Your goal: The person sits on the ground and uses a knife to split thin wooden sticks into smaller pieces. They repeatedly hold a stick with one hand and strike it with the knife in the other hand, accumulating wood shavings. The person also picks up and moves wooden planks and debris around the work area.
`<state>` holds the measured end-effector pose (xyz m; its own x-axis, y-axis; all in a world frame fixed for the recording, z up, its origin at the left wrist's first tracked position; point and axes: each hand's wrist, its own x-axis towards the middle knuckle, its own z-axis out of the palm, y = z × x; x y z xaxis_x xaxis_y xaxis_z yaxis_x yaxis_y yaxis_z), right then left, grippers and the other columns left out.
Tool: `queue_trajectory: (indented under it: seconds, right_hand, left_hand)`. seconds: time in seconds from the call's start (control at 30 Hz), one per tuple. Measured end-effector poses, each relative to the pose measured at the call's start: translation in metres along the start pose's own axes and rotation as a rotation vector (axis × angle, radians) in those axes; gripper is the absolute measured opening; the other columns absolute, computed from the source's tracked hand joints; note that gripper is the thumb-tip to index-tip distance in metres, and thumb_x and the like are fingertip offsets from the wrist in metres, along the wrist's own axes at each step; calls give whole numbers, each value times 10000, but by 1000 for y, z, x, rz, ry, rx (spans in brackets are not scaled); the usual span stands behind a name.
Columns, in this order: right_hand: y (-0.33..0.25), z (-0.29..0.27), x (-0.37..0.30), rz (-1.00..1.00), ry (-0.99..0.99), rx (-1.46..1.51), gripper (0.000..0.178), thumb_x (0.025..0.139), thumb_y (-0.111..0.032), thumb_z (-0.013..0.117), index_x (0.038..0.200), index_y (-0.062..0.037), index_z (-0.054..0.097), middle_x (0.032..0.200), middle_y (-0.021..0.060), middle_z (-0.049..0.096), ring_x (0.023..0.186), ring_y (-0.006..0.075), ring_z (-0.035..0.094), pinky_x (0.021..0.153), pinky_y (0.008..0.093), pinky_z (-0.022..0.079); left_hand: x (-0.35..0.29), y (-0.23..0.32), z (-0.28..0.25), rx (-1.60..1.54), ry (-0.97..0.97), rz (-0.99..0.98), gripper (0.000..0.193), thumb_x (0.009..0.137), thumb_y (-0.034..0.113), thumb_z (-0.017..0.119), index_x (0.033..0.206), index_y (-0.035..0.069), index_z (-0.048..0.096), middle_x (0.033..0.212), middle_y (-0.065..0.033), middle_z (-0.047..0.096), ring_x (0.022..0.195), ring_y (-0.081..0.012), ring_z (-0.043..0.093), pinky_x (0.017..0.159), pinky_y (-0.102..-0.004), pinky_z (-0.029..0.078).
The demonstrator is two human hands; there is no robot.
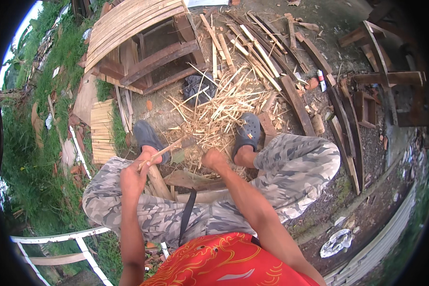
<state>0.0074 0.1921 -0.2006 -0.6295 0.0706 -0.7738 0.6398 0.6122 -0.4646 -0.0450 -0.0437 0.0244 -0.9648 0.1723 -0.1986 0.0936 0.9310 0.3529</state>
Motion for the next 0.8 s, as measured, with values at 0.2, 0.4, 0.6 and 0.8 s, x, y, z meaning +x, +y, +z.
queue_trajectory:
  seconds: [0.2,0.4,0.6,0.8]
  right_hand:
    - [-29,31,-9,-207,-15,25,490,916,-389,504,1005,53,696,974,316,675,982,451,658,932,496,499]
    - [-17,30,30,-226,-76,-138,428,899,-344,540,970,44,706,956,318,675,955,430,675,839,477,558]
    - [-4,32,52,-294,-197,-81,386,898,-282,527,994,51,697,1028,286,684,942,398,692,838,450,568]
    - [19,41,69,-337,-85,-370,325,867,-229,557,941,53,702,937,277,702,908,400,699,818,450,563]
  left_hand:
    - [5,5,4,31,4,54,209,894,271,683,936,72,731,686,-216,652,659,-415,649,589,-484,497]
    - [8,0,3,25,-24,81,213,895,266,680,945,64,729,692,-230,646,664,-423,646,580,-481,493]
    - [10,-4,1,96,-52,41,220,899,254,678,954,47,728,686,-248,635,668,-437,638,582,-478,493]
    - [14,2,-1,30,-43,75,214,902,240,674,955,38,725,707,-243,642,675,-436,638,582,-472,490]
